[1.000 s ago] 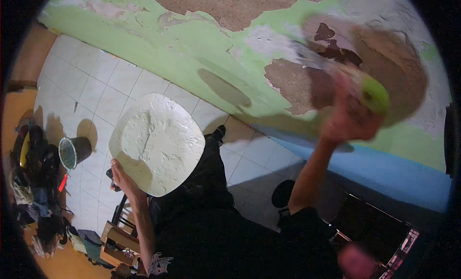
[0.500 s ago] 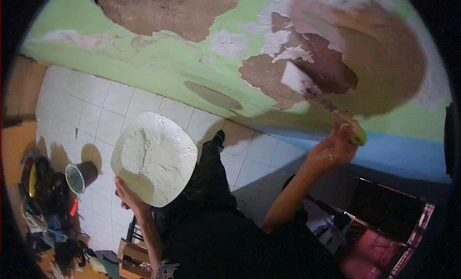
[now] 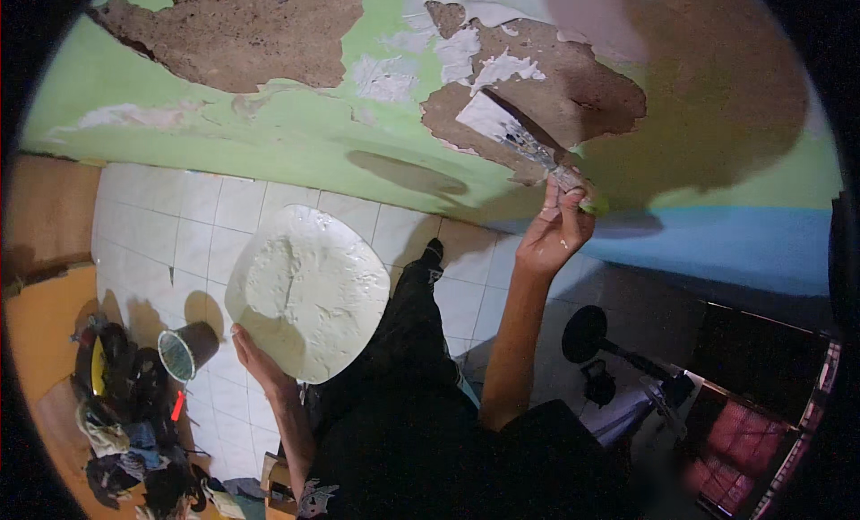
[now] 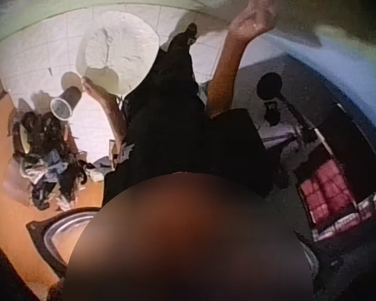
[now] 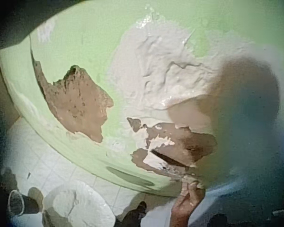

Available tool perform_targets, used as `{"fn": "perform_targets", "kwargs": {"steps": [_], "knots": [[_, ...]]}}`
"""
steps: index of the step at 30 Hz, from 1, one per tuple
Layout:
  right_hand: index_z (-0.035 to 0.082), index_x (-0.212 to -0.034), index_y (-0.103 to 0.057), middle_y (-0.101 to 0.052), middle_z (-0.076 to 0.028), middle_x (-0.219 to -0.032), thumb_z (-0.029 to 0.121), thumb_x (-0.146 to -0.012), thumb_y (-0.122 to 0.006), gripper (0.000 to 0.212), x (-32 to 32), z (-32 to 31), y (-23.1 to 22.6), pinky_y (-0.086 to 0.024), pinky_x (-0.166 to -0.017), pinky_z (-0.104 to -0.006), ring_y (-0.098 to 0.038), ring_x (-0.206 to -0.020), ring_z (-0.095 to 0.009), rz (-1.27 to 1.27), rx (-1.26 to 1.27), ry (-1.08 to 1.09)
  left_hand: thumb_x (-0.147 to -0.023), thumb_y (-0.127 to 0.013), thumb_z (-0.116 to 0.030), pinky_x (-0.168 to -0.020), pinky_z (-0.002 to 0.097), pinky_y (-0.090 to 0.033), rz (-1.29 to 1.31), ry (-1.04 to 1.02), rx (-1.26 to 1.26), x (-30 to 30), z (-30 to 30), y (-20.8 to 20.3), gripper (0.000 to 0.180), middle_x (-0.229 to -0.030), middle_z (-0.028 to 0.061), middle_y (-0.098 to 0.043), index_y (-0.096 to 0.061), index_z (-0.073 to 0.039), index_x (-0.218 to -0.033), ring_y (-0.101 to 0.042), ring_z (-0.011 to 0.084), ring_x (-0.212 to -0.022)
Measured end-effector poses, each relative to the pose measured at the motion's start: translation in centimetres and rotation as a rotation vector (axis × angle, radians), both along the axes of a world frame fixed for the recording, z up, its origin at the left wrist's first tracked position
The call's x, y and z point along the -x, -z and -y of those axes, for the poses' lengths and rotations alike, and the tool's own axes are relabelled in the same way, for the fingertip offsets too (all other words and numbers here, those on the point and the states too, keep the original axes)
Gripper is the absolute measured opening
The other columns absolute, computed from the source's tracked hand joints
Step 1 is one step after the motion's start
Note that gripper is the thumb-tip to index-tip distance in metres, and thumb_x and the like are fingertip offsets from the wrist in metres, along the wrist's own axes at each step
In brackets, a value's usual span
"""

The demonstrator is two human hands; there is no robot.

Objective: Patching a damaged area on a wall using putty and a putty knife.

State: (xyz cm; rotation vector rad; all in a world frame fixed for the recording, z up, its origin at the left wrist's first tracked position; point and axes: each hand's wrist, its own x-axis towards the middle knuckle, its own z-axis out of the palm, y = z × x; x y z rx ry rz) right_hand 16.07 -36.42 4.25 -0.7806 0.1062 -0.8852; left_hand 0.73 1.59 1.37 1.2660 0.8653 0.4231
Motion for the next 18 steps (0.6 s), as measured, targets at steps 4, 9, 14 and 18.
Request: {"fn": "perform_targets", "kwargs": {"steps": [4,9,14,18], "knots": [[-0.003,-0.126,-0.053,-0.063,-0.013,-0.113,-0.005,-0.088,-0.060,0.038,1.2,-0.6,-1.0,-0.050,-0.093,-0.0413,-0.061,-0.106,-0.023,-0.021,0.153,-0.115,-0.105,-0.041,-0.040,-0.081,0.0355,-0.052,-0.008,0.004,-0.115,0.7,0.1,-0.6,0.045,-0.108,0.0094,-0.058,-0.052,-0.002,-0.125,-0.060,0.0200,-0.094],[-0.001,-0.112,-0.058,-0.063,-0.009,-0.106,-0.004,-0.084,-0.067,0.030,2.2,-4.7,-5.8,-0.050,-0.087,-0.0334,-0.061,-0.097,-0.019,-0.308,0.377,-0.316,-0.104,-0.042,-0.038,-0.078,0.0336,-0.052,-0.002,-0.035,-0.192,0.0,0.7,0.0,0.042,-0.105,0.0094,-0.058,-0.056,-0.001,-0.119,-0.059,0.0183,-0.092],[0.001,-0.104,-0.061,-0.066,-0.007,-0.097,0.003,-0.087,-0.070,0.019,0.5,-8.1,-6.0,-0.051,-0.077,-0.0281,-0.063,-0.086,-0.013,-0.366,0.473,-0.364,-0.106,-0.041,-0.036,-0.074,0.0276,-0.045,0.013,0.025,-0.127,-1.5,2.2,-2.4,0.039,-0.094,0.0044,-0.058,-0.058,-0.001,-0.109,-0.053,0.0116,-0.084],[0.001,-0.105,-0.062,-0.067,-0.007,-0.096,0.003,-0.087,-0.070,0.020,-0.9,-9.4,-4.5,-0.052,-0.077,-0.0281,-0.064,-0.085,-0.013,-0.357,0.461,-0.371,-0.106,-0.043,-0.038,-0.075,0.0263,-0.044,-0.018,-0.004,-0.135,-1.2,2.1,-3.1,0.040,-0.093,0.0035,-0.058,-0.058,-0.001,-0.109,-0.052,0.0100,-0.085]]}}
